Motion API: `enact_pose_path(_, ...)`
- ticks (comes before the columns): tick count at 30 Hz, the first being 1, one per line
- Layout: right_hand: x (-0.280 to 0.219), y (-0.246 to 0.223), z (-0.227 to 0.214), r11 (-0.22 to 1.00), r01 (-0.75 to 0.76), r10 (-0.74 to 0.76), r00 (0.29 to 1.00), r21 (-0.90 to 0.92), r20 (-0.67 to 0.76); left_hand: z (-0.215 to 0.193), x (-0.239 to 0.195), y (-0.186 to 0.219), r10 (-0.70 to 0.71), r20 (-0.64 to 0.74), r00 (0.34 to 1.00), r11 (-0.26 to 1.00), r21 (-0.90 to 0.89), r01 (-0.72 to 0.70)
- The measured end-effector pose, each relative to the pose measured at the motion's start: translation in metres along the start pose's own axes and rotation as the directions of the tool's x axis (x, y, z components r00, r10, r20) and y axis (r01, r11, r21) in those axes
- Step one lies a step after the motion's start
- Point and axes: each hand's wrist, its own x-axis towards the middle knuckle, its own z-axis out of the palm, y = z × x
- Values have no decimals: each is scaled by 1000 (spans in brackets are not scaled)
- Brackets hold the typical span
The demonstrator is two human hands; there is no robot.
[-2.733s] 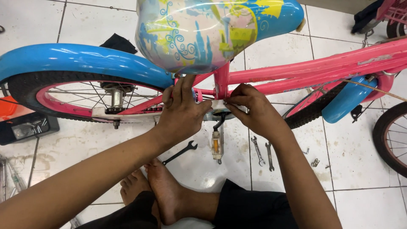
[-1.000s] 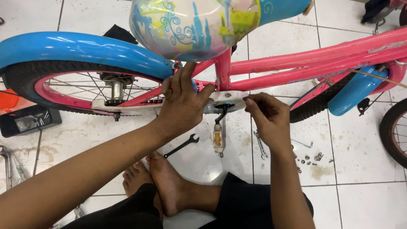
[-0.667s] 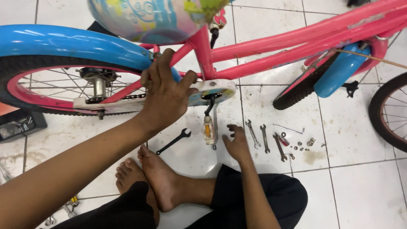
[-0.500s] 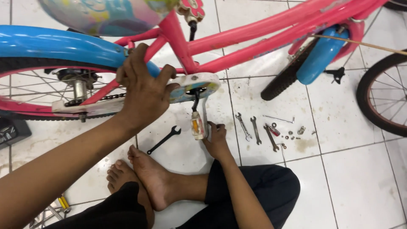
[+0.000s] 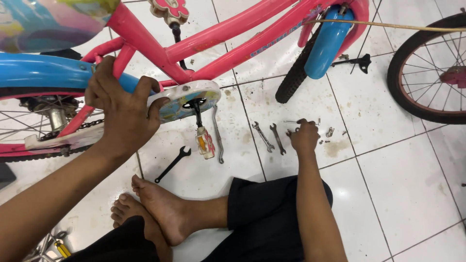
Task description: The person uses a wrench to tighten a bolt on the chain guard of a pink bicycle. They then use a screwdriver to tighten a screw on the chain guard near the seat post.
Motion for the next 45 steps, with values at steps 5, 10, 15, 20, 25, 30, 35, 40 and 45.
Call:
enact_pose_path(5, 7, 44, 35, 989, -144, 142, 987, 27, 74, 0, 0, -1, -19, 27, 999, 998, -57, 21)
enact_pose_path(10, -51, -49, -62, 923, -306, 269, 946, 232, 180, -1, 0, 0, -43, 16, 999, 999, -12, 43)
enact_pose_path(15, -114, -153, -149, 884, -48, -41, 983, 466, 179, 17, -5, -8, -53, -72, 996, 998, 20, 55)
enact_pose_path(20, -135, -229, -195, 395, 230, -430, 902, 889, -43, 18, -7, -6, -75, -50, 996, 997, 30, 77)
enact_pose_path(25, -121, -300, -216, 295, 471, -637, 746, 832, -196, 14, -7, -5, -78, -25, 997, 997, 20, 78)
enact_pose_path(30, -117, -348, -225, 311, 733, -803, 544, 605, -245, 11, -5, -5, -79, -5, 997, 997, 20, 79)
enact_pose_path(35, -116, -358, -220, 387, 811, -853, 496, 438, -164, 19, -8, -7, -78, 11, 997, 997, -16, 78)
enact_pose_path(40, -116, -356, -213, 396, 820, -853, 495, 413, -164, 21, -6, -6, -93, 2, 996, 996, 3, 93)
enact_pose_path(45, -116, -352, -209, 409, 807, -849, 508, 426, -146, 19, -6, -5, -101, 11, 995, 995, -20, 101)
